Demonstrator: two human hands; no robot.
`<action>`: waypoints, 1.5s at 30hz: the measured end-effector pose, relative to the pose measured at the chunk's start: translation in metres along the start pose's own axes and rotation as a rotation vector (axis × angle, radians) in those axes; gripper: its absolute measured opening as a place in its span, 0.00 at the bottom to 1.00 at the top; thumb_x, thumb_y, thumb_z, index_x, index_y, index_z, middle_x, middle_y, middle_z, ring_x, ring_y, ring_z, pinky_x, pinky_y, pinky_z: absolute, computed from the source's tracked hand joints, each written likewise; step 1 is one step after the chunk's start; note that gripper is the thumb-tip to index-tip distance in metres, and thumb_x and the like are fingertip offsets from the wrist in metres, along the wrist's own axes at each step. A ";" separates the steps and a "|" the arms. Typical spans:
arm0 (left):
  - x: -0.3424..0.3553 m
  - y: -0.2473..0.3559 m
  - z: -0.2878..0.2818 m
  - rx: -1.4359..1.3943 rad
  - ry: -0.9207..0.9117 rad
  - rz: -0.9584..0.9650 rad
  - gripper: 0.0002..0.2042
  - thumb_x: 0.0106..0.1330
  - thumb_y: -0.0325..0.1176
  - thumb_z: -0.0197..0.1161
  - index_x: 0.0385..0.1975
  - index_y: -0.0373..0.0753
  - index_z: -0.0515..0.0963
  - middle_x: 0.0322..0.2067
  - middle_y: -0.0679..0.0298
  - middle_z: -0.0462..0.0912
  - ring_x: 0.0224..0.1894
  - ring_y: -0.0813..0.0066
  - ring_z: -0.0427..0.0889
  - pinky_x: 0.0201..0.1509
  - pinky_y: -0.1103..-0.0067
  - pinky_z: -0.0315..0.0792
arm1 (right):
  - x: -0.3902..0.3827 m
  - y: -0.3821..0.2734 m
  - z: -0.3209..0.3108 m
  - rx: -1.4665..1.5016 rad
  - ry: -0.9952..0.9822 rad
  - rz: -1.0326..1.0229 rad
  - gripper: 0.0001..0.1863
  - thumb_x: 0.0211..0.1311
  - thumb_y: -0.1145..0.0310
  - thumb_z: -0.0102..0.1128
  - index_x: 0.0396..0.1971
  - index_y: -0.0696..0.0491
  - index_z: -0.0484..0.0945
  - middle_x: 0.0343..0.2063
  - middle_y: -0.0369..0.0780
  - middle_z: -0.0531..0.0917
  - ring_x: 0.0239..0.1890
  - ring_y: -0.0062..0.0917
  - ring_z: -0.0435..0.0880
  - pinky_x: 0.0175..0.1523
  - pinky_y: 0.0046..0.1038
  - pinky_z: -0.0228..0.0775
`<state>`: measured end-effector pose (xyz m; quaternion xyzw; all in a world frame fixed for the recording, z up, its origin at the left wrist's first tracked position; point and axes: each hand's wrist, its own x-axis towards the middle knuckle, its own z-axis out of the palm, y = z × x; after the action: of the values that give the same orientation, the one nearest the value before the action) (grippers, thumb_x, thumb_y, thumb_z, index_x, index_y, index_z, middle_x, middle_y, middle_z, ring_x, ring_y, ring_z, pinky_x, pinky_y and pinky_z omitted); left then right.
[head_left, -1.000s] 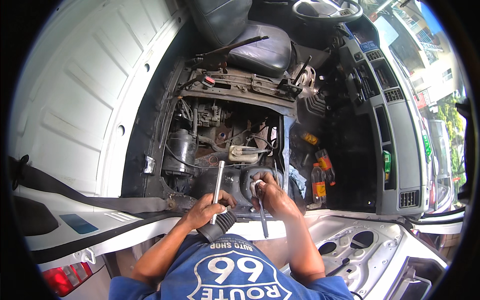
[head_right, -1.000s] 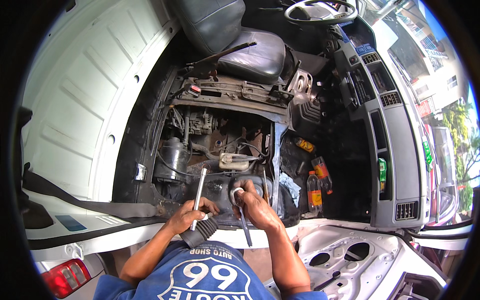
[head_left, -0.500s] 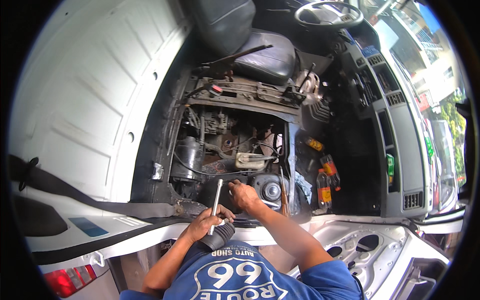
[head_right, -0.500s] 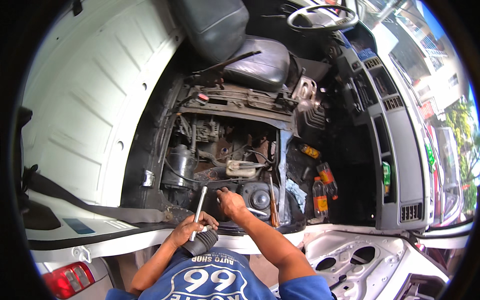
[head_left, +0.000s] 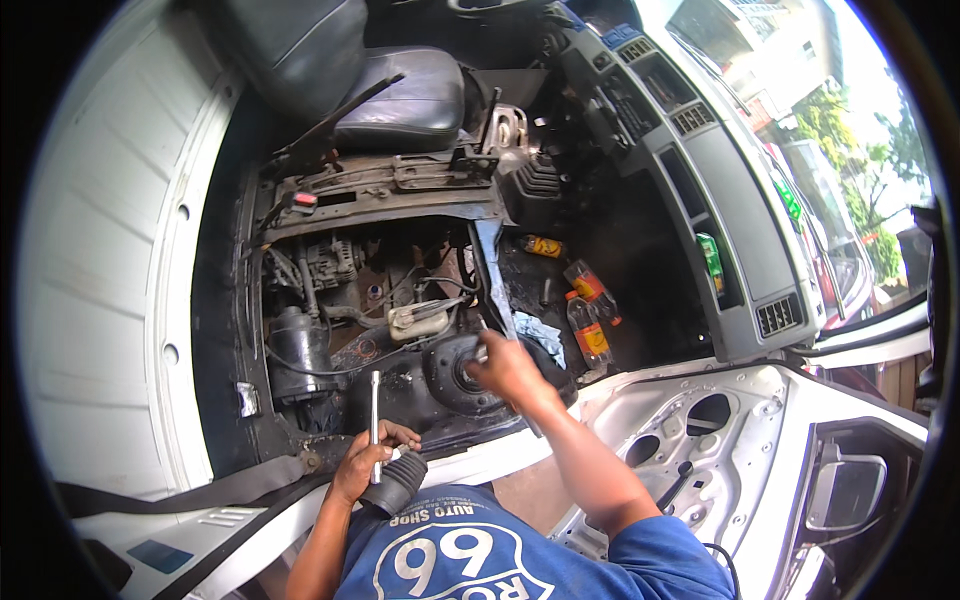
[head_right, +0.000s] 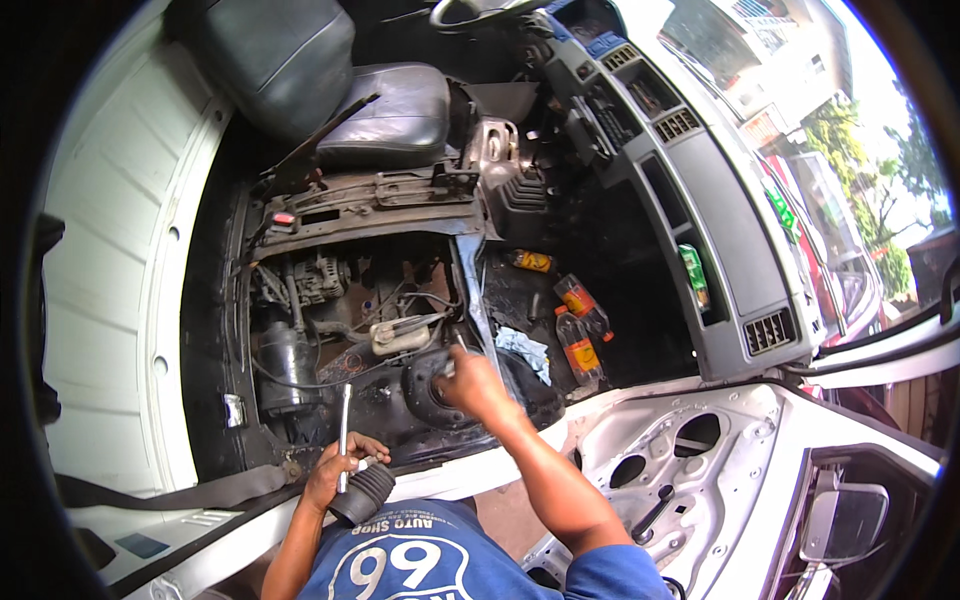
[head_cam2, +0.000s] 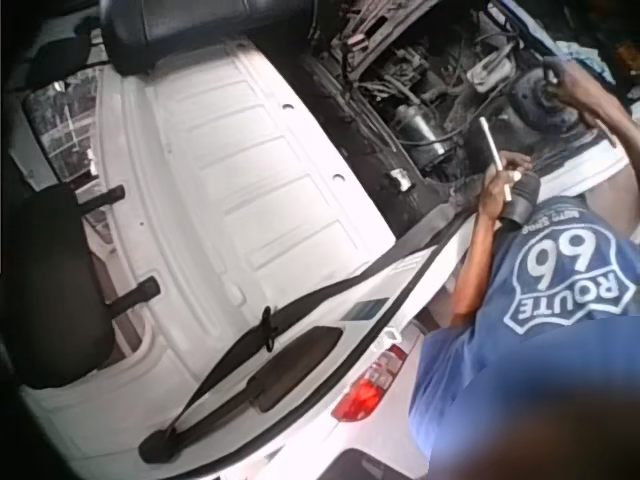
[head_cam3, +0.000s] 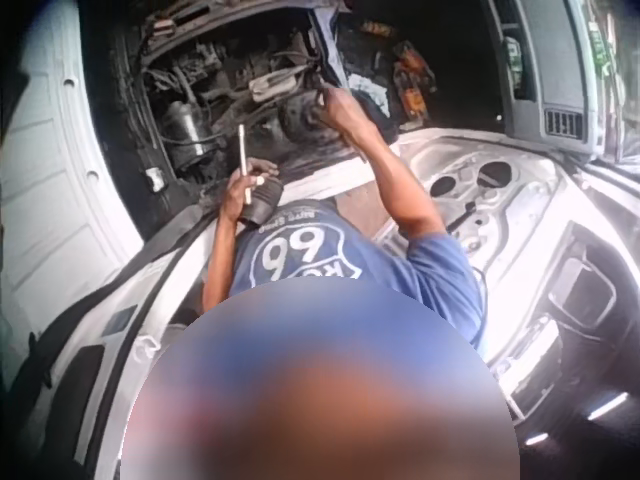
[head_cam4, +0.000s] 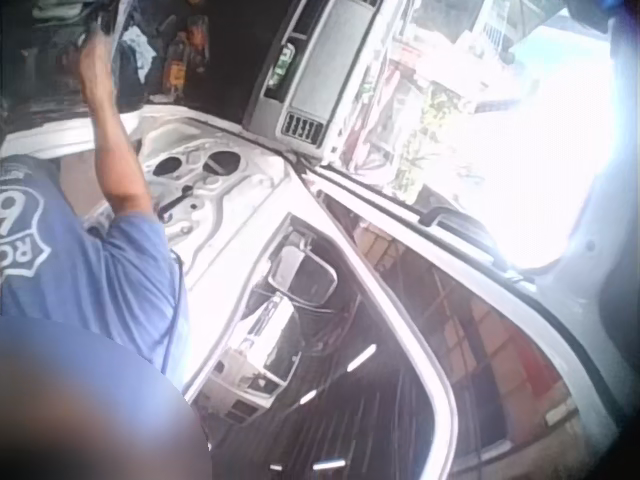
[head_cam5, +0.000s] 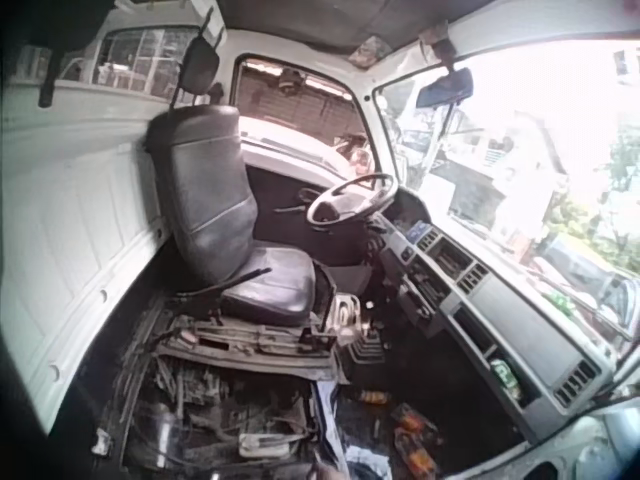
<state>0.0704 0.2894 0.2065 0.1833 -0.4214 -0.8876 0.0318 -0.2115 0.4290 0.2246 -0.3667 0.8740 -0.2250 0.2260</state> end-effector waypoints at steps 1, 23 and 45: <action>0.001 0.000 0.000 0.014 -0.007 0.005 0.21 0.55 0.40 0.58 0.42 0.28 0.76 0.46 0.46 0.81 0.51 0.58 0.82 0.63 0.67 0.73 | 0.006 0.022 -0.018 -0.044 0.116 0.093 0.26 0.59 0.59 0.73 0.51 0.60 0.78 0.32 0.53 0.87 0.31 0.41 0.87 0.40 0.38 0.78; -0.005 0.028 0.038 0.084 0.158 0.233 0.16 0.58 0.40 0.61 0.37 0.34 0.72 0.49 0.52 0.74 0.58 0.55 0.81 0.63 0.66 0.74 | -0.027 -0.064 -0.028 0.570 -0.512 0.028 0.33 0.76 0.40 0.47 0.57 0.59 0.74 0.50 0.51 0.81 0.54 0.38 0.79 0.57 0.37 0.73; -0.016 0.062 0.062 0.814 -0.253 0.268 0.09 0.59 0.31 0.59 0.34 0.31 0.73 0.33 0.52 0.75 0.37 0.55 0.77 0.45 0.64 0.72 | -0.028 -0.154 -0.078 0.565 -0.346 -0.065 0.35 0.79 0.39 0.35 0.52 0.56 0.81 0.25 0.33 0.75 0.18 0.13 0.65 0.22 0.20 0.56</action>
<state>0.0578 0.2989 0.2941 0.0145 -0.7570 -0.6530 0.0197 -0.1548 0.3701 0.3796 -0.3500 0.7134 -0.4000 0.4567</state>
